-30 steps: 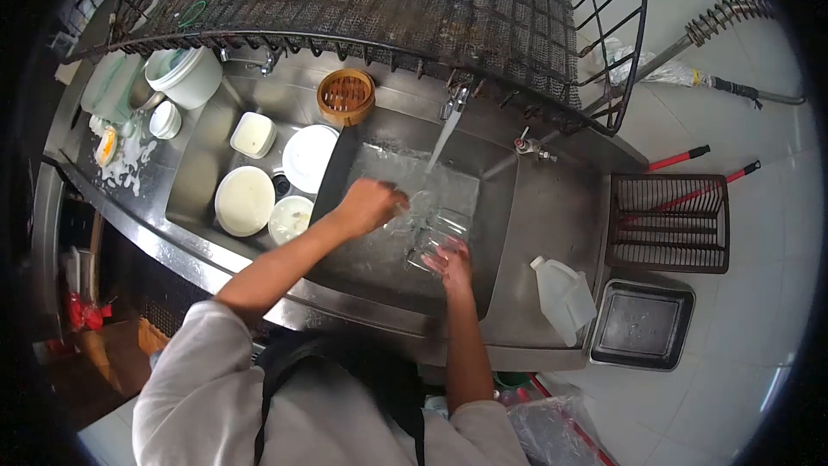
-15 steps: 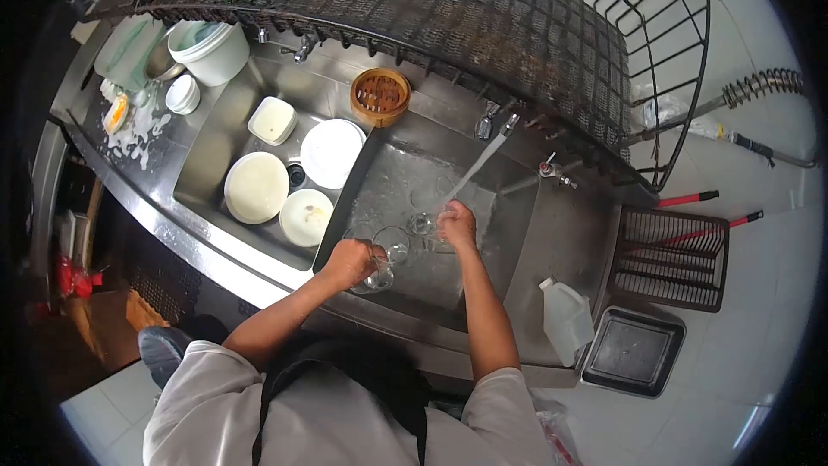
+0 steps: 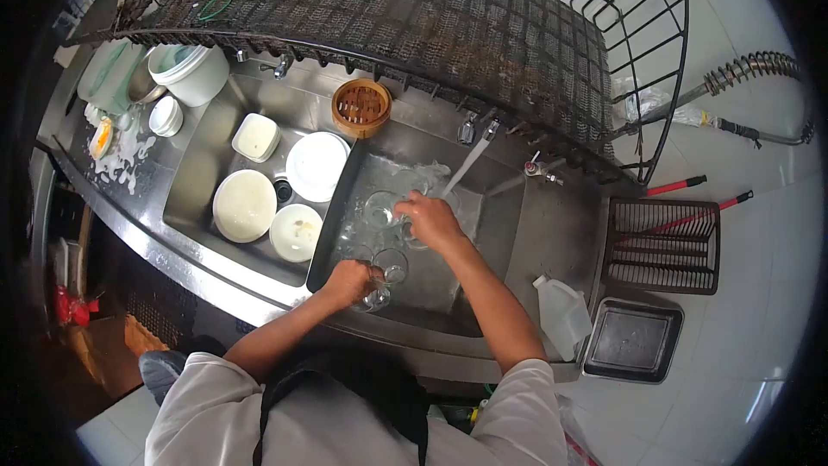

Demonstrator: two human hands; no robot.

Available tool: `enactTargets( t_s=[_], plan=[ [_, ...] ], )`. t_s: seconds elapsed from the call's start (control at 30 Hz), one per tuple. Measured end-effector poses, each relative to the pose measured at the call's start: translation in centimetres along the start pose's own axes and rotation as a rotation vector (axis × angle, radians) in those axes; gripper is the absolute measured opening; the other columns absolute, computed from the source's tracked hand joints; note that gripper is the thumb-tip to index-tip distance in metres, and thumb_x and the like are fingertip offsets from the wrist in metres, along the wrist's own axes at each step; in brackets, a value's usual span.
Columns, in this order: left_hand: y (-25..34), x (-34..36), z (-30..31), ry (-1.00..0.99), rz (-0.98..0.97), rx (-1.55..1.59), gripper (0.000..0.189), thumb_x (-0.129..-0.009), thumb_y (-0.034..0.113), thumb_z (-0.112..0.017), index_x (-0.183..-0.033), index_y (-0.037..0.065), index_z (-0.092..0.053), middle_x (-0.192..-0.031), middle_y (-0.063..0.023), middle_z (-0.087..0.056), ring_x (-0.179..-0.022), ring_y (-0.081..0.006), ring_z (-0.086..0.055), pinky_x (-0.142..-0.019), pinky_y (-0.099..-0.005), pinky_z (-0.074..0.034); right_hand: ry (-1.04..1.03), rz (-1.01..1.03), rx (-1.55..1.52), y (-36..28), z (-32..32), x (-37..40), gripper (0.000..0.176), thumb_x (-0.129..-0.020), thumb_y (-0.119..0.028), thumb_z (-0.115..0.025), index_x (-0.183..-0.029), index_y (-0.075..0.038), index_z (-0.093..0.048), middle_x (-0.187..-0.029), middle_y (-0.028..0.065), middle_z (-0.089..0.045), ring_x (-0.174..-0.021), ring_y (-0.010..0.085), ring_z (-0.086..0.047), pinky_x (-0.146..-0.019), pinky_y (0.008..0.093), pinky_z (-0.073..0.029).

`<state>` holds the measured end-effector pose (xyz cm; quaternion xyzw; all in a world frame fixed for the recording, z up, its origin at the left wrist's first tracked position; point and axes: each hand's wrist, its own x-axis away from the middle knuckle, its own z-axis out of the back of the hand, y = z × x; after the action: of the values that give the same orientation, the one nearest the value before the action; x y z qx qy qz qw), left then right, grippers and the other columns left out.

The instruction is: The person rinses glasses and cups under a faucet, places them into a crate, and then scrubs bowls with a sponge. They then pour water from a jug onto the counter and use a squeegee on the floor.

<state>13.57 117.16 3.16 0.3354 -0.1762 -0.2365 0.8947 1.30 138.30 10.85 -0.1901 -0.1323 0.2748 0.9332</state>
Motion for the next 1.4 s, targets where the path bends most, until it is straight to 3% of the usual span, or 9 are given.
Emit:
enactTargets(
  t_s=[0.23, 0.33, 0.43, 0.63, 0.73, 0.83, 1.03, 1.13, 1.4],
  plan=[
    [-0.2, 0.5, 0.7, -0.03, -0.008, 0.001, 0.025, -0.075, 0.016, -0.071, -0.1, 0.016, -0.072, -0.082, -0.0158, -0.069, -0.08, -0.0342, -0.068, -0.071, -0.0452, -0.054, 0.195, -0.186, -0.169, 3.8, -2.1, 2.8, 0.034, -0.074, 0.004, -0.059, -0.098, -0.016, -0.07, -0.1, 0.0119, -0.067, -0.092, 0.0357, -0.065, -0.079, 0.0419, -0.052],
    [-0.8, 0.7, 0.6, -0.009, 0.011, 0.001, 0.024, -0.075, 0.017, -0.071, -0.1, 0.018, -0.072, -0.081, -0.0154, -0.068, -0.079, -0.0341, -0.068, -0.071, -0.0451, -0.053, 0.083, -0.487, -0.458, 5.9, -2.5, 4.1, 0.031, -0.077, 0.002, -0.058, -0.099, -0.015, -0.071, -0.095, 0.0109, -0.07, -0.09, 0.0327, -0.067, -0.078, 0.0387, -0.052],
    [-1.2, 0.4, 0.1, 0.007, 0.041, -0.007, 0.023, -0.077, 0.019, -0.072, -0.099, 0.02, -0.072, -0.081, -0.0146, -0.068, -0.079, -0.0337, -0.067, -0.072, -0.0444, -0.053, 0.194, -0.545, -0.316, 7.3, -3.2, 3.3, 0.027, -0.079, 0.0, -0.059, -0.101, -0.013, -0.07, -0.084, 0.0085, -0.071, -0.075, 0.0248, -0.069, -0.071, 0.0357, -0.052],
    [-1.1, 0.7, 0.9, -0.008, 0.07, 0.024, 0.023, -0.076, 0.018, -0.072, -0.1, 0.019, -0.073, -0.081, -0.0154, -0.069, -0.08, -0.0339, -0.067, -0.074, -0.0444, -0.053, 0.202, -0.709, -0.92, 8.5, -3.0, 0.9, 0.035, -0.077, 0.009, -0.051, -0.105, -0.005, -0.066, -0.079, 0.0071, -0.064, -0.052, 0.0125, -0.055, -0.045, 0.0285, -0.047],
    [-1.4, 0.6, 0.6, 0.01, 0.063, 0.025, 0.023, -0.076, 0.018, -0.072, -0.099, 0.02, -0.072, -0.08, -0.0156, -0.068, -0.079, -0.0345, -0.067, -0.073, -0.0451, -0.053, 0.211, -0.65, -0.954, 9.0, -2.3, -1.4, 0.038, -0.077, 0.011, -0.048, -0.108, -0.005, -0.064, -0.079, 0.0079, -0.063, -0.051, 0.0111, -0.053, -0.042, 0.027, -0.044],
    [-1.8, 0.8, 0.3, 0.021, 0.074, 0.041, 0.022, -0.076, 0.018, -0.071, -0.098, 0.019, -0.072, -0.079, -0.0158, -0.068, -0.078, -0.035, -0.067, -0.073, -0.0455, -0.053, 0.262, -0.622, -1.034, 8.6, -2.4, -2.1, 0.028, -0.081, 0.009, -0.05, -0.096, -0.006, -0.067, -0.069, -0.0009, -0.056, -0.05, 0.0114, -0.053, -0.041, 0.0269, -0.039],
    [-1.9, 0.4, -0.3, 0.01, 0.076, 0.057, 0.024, -0.076, 0.016, -0.071, -0.1, 0.019, -0.072, -0.081, -0.0166, -0.069, -0.081, -0.0352, -0.067, -0.073, -0.0456, -0.053, 0.265, -0.439, -0.264, 7.4, -0.8, -2.9, 0.032, -0.075, 0.003, -0.056, -0.098, -0.013, -0.071, -0.08, 0.0094, -0.068, -0.07, 0.0247, -0.067, -0.062, 0.0362, -0.05],
    [-2.2, 0.3, -1.0, 0.022, 0.049, 0.074, 0.025, -0.076, 0.016, -0.07, -0.101, 0.018, -0.073, -0.082, -0.0171, -0.069, -0.08, -0.0355, -0.067, -0.073, -0.0459, -0.054, 0.105, -0.382, -0.17, 2.6, 2.6, -2.4, 0.034, -0.073, 0.0, -0.059, -0.1, -0.016, -0.071, -0.088, 0.0137, -0.069, -0.084, 0.0302, -0.067, -0.075, 0.0377, -0.051],
    [-1.8, -1.3, -2.7, 0.022, 0.045, 0.033, 0.022, -0.074, 0.016, -0.07, -0.095, 0.018, -0.074, -0.082, -0.0165, -0.069, -0.079, -0.0344, -0.068, -0.073, -0.0448, -0.054, 0.158, -0.25, -0.162, 0.2, 5.2, -1.2, 0.025, -0.074, -0.001, -0.063, -0.094, -0.012, -0.072, -0.095, 0.0133, -0.069, -0.091, 0.0319, -0.066, -0.08, 0.0389, -0.05]
  ],
)
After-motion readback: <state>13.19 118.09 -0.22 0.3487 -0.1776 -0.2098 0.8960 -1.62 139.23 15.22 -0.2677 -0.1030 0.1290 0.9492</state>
